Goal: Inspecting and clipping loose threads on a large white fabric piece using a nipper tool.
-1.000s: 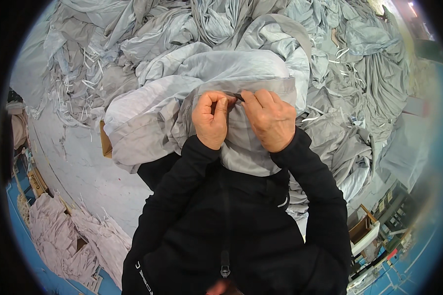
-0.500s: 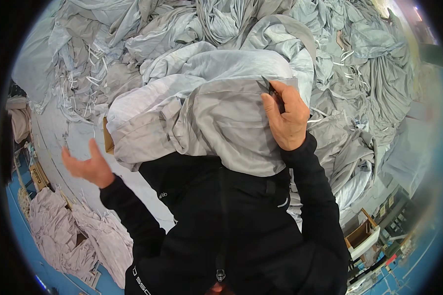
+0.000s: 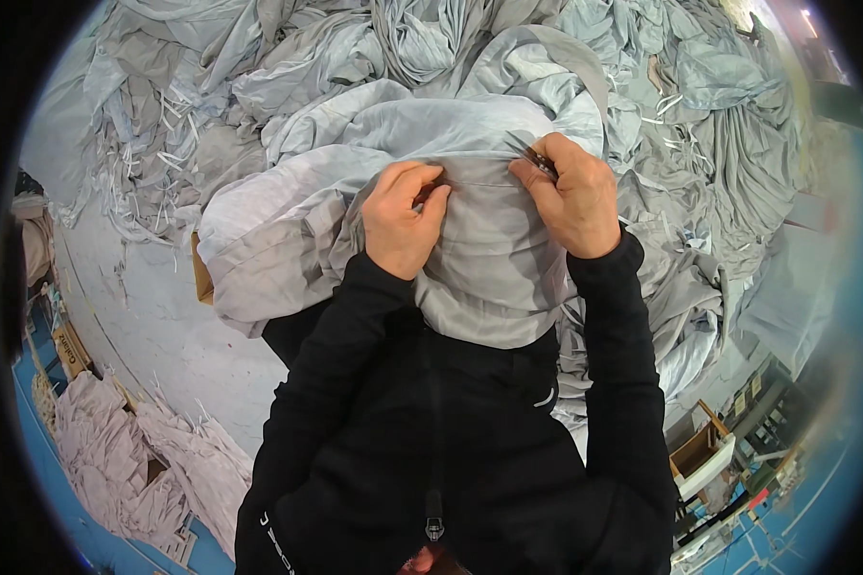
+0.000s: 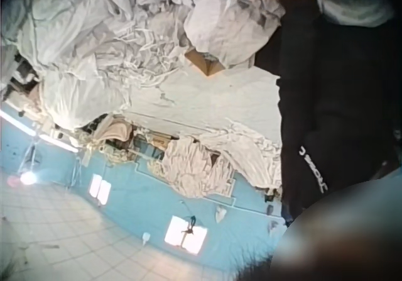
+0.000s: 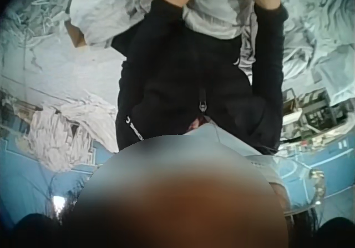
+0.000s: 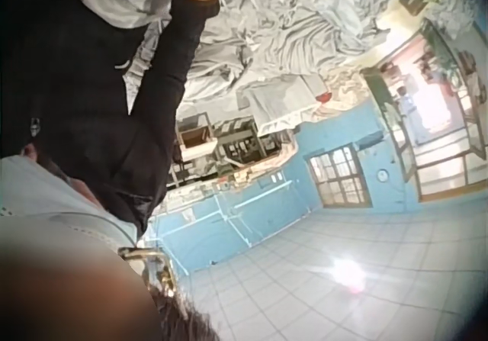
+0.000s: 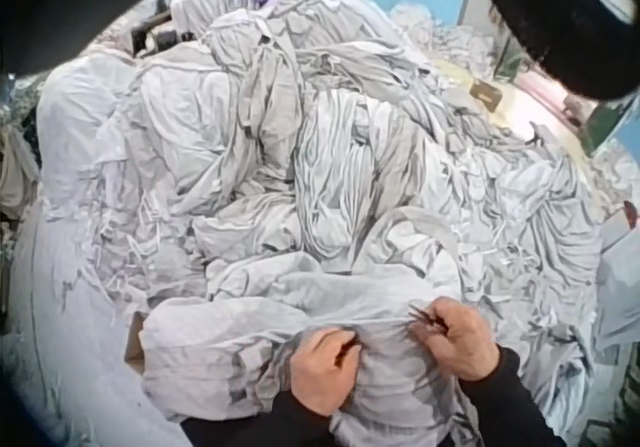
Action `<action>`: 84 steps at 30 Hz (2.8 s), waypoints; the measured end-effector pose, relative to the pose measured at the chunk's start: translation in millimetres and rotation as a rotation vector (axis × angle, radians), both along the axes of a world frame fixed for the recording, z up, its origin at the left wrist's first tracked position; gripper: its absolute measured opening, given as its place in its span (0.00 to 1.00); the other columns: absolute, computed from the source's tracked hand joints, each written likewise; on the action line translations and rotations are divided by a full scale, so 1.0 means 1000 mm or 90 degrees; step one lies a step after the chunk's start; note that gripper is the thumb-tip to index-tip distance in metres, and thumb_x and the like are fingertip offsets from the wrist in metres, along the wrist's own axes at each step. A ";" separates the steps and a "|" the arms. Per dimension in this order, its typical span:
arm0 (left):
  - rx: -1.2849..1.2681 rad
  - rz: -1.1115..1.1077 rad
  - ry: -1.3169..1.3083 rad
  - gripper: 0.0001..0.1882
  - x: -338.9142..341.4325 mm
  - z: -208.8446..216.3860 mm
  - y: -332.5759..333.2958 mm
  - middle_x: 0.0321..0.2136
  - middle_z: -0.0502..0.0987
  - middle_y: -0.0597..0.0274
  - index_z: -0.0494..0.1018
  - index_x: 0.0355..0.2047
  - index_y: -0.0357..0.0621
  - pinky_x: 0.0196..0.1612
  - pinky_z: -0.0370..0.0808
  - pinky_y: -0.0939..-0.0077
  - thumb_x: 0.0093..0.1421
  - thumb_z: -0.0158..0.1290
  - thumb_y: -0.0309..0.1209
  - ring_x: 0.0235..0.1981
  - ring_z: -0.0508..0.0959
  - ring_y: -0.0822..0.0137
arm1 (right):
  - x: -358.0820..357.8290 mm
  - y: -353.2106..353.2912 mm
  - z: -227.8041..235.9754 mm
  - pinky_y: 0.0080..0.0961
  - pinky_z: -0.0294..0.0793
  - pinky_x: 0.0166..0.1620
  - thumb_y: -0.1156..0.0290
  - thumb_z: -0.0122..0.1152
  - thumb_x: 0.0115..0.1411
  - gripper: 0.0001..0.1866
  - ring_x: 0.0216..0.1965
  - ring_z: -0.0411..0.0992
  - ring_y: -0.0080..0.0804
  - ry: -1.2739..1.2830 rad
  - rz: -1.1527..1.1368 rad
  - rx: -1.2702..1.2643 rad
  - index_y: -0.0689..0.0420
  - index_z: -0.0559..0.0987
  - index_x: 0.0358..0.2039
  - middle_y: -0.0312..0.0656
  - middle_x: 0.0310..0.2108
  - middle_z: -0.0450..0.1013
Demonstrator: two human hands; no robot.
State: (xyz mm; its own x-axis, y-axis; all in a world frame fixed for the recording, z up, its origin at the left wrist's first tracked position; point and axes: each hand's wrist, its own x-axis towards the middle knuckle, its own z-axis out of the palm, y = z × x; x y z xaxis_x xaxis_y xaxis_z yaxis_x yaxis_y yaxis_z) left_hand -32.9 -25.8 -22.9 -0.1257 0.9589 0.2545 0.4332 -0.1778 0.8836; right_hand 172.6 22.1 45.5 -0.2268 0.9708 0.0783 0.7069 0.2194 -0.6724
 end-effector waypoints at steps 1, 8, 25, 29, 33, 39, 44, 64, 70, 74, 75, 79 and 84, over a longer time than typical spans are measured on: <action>-0.002 0.001 0.001 0.12 0.002 -0.001 0.000 0.36 0.78 0.56 0.77 0.36 0.38 0.35 0.76 0.68 0.50 0.62 0.20 0.31 0.79 0.56 | 0.000 0.001 0.001 0.23 0.64 0.26 0.71 0.68 0.59 0.10 0.19 0.63 0.26 -0.012 0.024 0.011 0.62 0.75 0.30 0.40 0.18 0.69; 0.003 0.016 -0.048 0.09 0.010 0.000 0.008 0.34 0.78 0.57 0.77 0.33 0.39 0.34 0.76 0.69 0.50 0.62 0.20 0.31 0.79 0.56 | 0.017 0.007 0.004 0.25 0.65 0.26 0.74 0.65 0.61 0.08 0.19 0.64 0.27 -0.041 0.010 0.073 0.62 0.74 0.30 0.41 0.18 0.69; 0.189 0.004 0.121 0.06 0.023 0.007 0.019 0.30 0.78 0.57 0.76 0.28 0.38 0.31 0.78 0.68 0.49 0.59 0.19 0.28 0.79 0.57 | 0.027 0.006 -0.015 0.24 0.65 0.26 0.71 0.64 0.63 0.09 0.19 0.62 0.25 -0.047 -0.051 0.057 0.61 0.73 0.30 0.39 0.18 0.67; 0.173 0.011 0.152 0.07 0.023 0.006 0.019 0.29 0.80 0.57 0.76 0.27 0.38 0.30 0.77 0.71 0.47 0.59 0.16 0.26 0.80 0.57 | 0.025 0.005 -0.016 0.25 0.65 0.26 0.70 0.64 0.63 0.10 0.19 0.63 0.25 -0.039 -0.058 0.063 0.61 0.73 0.30 0.39 0.18 0.67; 0.136 0.021 0.079 0.07 0.019 0.006 0.017 0.27 0.79 0.57 0.76 0.28 0.38 0.30 0.77 0.74 0.48 0.57 0.15 0.24 0.79 0.60 | 0.024 0.004 -0.017 0.25 0.65 0.26 0.70 0.64 0.63 0.10 0.19 0.63 0.27 -0.047 -0.063 0.067 0.61 0.74 0.30 0.40 0.18 0.68; 0.063 0.015 -0.081 0.08 0.012 0.004 0.012 0.27 0.79 0.57 0.73 0.27 0.39 0.28 0.75 0.70 0.46 0.57 0.16 0.24 0.78 0.57 | 0.020 0.001 -0.010 0.26 0.66 0.26 0.70 0.64 0.63 0.09 0.19 0.65 0.28 -0.057 -0.072 0.063 0.61 0.74 0.31 0.42 0.19 0.69; 0.105 0.015 -0.023 0.08 0.019 0.007 0.012 0.28 0.79 0.57 0.74 0.29 0.39 0.29 0.76 0.68 0.48 0.58 0.17 0.26 0.79 0.56 | 0.008 -0.009 0.001 0.30 0.74 0.31 0.67 0.69 0.59 0.13 0.26 0.76 0.40 -0.019 -0.070 0.060 0.59 0.76 0.38 0.44 0.26 0.76; 0.143 0.025 0.036 0.09 0.016 -0.003 0.015 0.30 0.79 0.53 0.73 0.29 0.37 0.33 0.78 0.67 0.46 0.57 0.15 0.29 0.80 0.53 | -0.034 -0.028 0.018 0.32 0.73 0.32 0.74 0.69 0.54 0.19 0.28 0.74 0.41 -0.104 0.096 0.067 0.55 0.79 0.48 0.42 0.32 0.72; 0.129 0.036 -0.016 0.09 0.015 -0.002 0.014 0.31 0.80 0.54 0.73 0.29 0.38 0.33 0.78 0.70 0.48 0.57 0.14 0.30 0.81 0.55 | -0.037 -0.030 0.010 0.32 0.73 0.31 0.76 0.69 0.51 0.22 0.30 0.74 0.39 -0.203 0.117 0.182 0.53 0.79 0.48 0.38 0.31 0.71; 0.128 0.041 -0.024 0.09 0.014 -0.002 0.013 0.31 0.80 0.54 0.74 0.30 0.37 0.34 0.78 0.71 0.48 0.57 0.15 0.30 0.81 0.56 | -0.040 -0.030 0.007 0.31 0.73 0.30 0.76 0.70 0.50 0.23 0.30 0.73 0.36 -0.241 0.132 0.206 0.52 0.79 0.49 0.36 0.30 0.69; 0.125 0.044 -0.028 0.09 0.015 -0.002 0.013 0.31 0.80 0.54 0.74 0.30 0.37 0.34 0.78 0.71 0.48 0.57 0.16 0.30 0.81 0.56 | -0.040 -0.030 0.005 0.30 0.73 0.29 0.76 0.69 0.50 0.23 0.30 0.73 0.35 -0.261 0.136 0.220 0.51 0.79 0.49 0.36 0.29 0.68; 0.125 0.047 -0.034 0.08 0.015 -0.002 0.013 0.32 0.81 0.54 0.75 0.31 0.37 0.34 0.78 0.72 0.49 0.57 0.17 0.30 0.81 0.57 | -0.038 -0.030 -0.002 0.28 0.72 0.28 0.76 0.69 0.50 0.23 0.28 0.72 0.31 -0.295 0.154 0.258 0.51 0.79 0.48 0.34 0.28 0.67; 0.125 0.059 -0.043 0.08 0.015 -0.005 0.012 0.33 0.81 0.55 0.75 0.31 0.38 0.35 0.78 0.72 0.49 0.58 0.17 0.31 0.81 0.58 | -0.039 -0.030 -0.003 0.27 0.72 0.27 0.76 0.69 0.50 0.22 0.28 0.72 0.30 -0.293 0.148 0.261 0.51 0.79 0.48 0.34 0.28 0.67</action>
State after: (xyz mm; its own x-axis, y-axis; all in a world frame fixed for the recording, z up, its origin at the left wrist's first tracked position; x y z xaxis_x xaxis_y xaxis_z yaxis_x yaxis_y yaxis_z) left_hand -18.1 -13.8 -28.1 -0.2347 0.8755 0.4224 0.3964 -0.3106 0.8639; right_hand 134.1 -7.9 42.5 -0.5251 0.8049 0.2765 0.8061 0.5746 -0.1417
